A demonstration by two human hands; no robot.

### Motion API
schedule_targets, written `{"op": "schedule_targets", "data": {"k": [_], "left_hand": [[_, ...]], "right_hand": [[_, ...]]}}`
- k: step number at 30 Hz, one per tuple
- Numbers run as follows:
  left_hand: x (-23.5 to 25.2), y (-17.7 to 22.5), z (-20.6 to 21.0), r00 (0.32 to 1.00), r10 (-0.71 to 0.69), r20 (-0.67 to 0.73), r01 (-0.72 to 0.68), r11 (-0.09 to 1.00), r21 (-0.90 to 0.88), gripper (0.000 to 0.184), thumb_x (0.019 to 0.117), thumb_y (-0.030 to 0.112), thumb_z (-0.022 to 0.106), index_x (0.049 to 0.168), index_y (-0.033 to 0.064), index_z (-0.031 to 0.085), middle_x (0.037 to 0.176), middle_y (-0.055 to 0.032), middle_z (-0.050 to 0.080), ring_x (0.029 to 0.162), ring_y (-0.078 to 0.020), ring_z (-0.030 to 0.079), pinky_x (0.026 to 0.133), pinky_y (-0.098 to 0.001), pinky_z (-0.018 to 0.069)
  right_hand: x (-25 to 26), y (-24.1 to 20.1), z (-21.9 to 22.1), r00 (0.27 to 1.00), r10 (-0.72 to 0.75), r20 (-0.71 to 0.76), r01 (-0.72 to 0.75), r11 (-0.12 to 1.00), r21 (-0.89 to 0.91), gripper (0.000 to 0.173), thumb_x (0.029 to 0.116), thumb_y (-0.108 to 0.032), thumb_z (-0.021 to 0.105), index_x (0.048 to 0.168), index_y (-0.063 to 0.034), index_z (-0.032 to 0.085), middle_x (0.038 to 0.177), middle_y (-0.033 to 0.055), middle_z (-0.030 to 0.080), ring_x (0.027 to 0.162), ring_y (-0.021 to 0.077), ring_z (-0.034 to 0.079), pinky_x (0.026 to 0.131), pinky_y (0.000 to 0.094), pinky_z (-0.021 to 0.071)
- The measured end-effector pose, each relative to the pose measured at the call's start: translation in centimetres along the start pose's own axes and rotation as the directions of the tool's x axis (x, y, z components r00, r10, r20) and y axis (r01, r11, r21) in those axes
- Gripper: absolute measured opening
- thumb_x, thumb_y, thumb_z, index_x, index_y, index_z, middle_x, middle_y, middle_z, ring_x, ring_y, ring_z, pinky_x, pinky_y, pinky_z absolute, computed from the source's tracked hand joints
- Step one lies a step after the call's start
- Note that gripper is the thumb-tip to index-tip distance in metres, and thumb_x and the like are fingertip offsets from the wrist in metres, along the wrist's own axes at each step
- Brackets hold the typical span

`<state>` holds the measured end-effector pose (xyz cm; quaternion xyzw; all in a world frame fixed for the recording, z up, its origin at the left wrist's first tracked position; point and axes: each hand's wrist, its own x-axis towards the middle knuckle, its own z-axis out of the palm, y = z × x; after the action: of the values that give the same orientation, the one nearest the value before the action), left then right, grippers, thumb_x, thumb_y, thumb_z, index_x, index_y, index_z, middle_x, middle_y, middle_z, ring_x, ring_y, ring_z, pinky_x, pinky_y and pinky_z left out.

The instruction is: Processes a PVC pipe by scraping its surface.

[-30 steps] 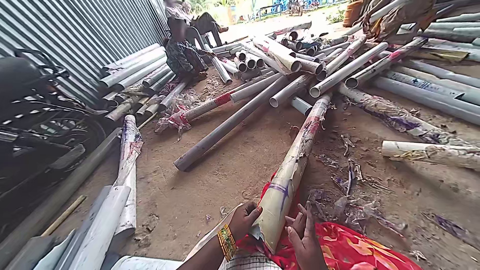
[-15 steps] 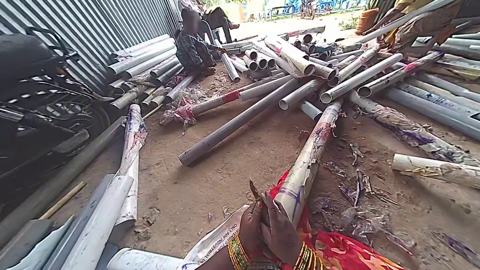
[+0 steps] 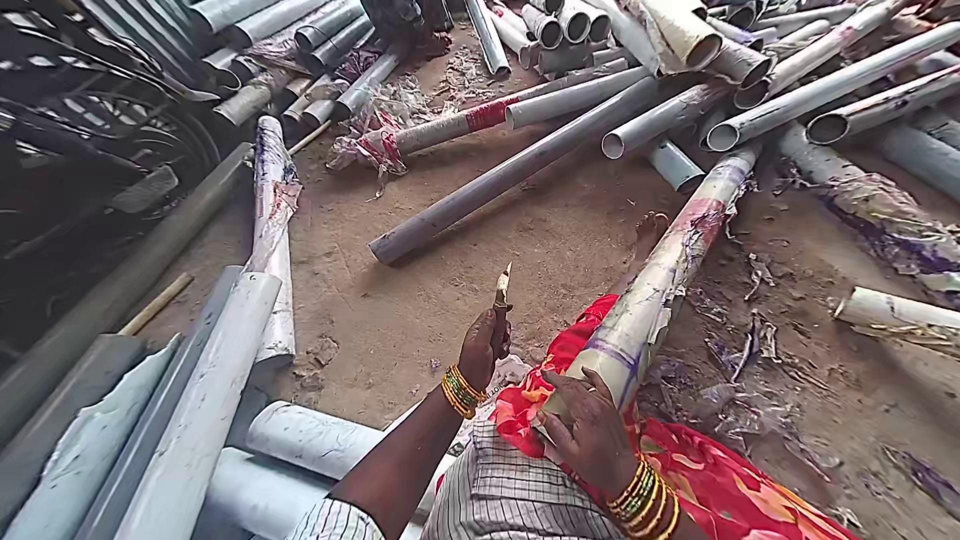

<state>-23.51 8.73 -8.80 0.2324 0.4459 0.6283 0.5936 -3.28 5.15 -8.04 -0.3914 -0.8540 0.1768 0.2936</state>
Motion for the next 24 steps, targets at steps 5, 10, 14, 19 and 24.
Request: {"op": "schedule_targets", "data": {"k": [5,10,14,19,24], "left_hand": [[0.7,0.1,-0.4,0.998,0.03,0.056,-0.028,0.999,-0.038,0.029,0.1087,0.011,0.028,0.121,0.0,0.052,0.083,0.0011,0.064,0.06,-0.0049,0.06,0.056,-0.0193,0.0535],[2.2,-2.2,-3.1,0.979,-0.199,0.047,0.175,0.933,0.316,0.03,0.1024,0.003,0.049,0.132,-0.0045,0.047,0.088,-0.0026,0.067,0.055,-0.0014,0.055,0.052,-0.0166,0.0472],[4.7,-4.1,-7.2,0.882,-0.402,-0.245,0.442,0.526,0.727,0.047,0.1112,0.02,0.042,0.153,0.0,0.038,0.121,-0.0193,0.063,0.09,-0.0208,0.061,0.081,-0.036,0.0509],[8.3,-4.6,-15.0,0.881,-0.127,-0.456,0.467,0.392,0.793,0.054,0.1088,0.015,0.045,0.158,-0.0026,0.031,0.148,-0.0329,0.049,0.137,-0.0452,0.052,0.115,-0.0571,0.0405],[10.8,-4.8,-17.7,0.825,-0.194,-0.531,0.555,0.107,0.825,0.053,0.1127,0.028,0.038,0.16,0.0049,0.033,0.151,-0.0284,0.049,0.136,-0.0407,0.055,0.114,-0.0535,0.0436]], "right_hand": [[0.5,0.2,0.0,1.0,-0.002,0.031,0.002,1.0,0.008,0.05,0.0983,-0.045,0.047,0.116,-0.0073,0.075,0.109,0.0079,0.077,0.1,0.0236,0.074,0.107,0.0584,0.0412],[0.4,0.2,-0.2,0.998,0.008,0.059,-0.009,1.0,0.016,0.053,0.1007,-0.049,0.044,0.114,-0.0093,0.077,0.11,0.0079,0.077,0.104,0.0228,0.073,0.109,0.0556,0.0398],[0.4,0.3,-0.3,0.997,0.01,0.077,-0.011,1.0,0.014,0.054,0.1019,-0.049,0.042,0.113,-0.0084,0.077,0.11,0.0091,0.077,0.104,0.0227,0.072,0.111,0.0545,0.0373],[0.5,0.5,-0.1,0.997,-0.008,0.074,0.007,1.0,0.024,0.055,0.1034,-0.05,0.04,0.111,-0.009,0.076,0.109,0.0085,0.077,0.103,0.0208,0.071,0.112,0.0506,0.0354],[0.5,0.6,0.1,0.998,-0.016,0.055,0.016,1.0,-0.001,0.055,0.1037,-0.052,0.039,0.108,-0.0118,0.076,0.105,0.0049,0.077,0.104,0.0139,0.07,0.114,0.0433,0.0343]]}}
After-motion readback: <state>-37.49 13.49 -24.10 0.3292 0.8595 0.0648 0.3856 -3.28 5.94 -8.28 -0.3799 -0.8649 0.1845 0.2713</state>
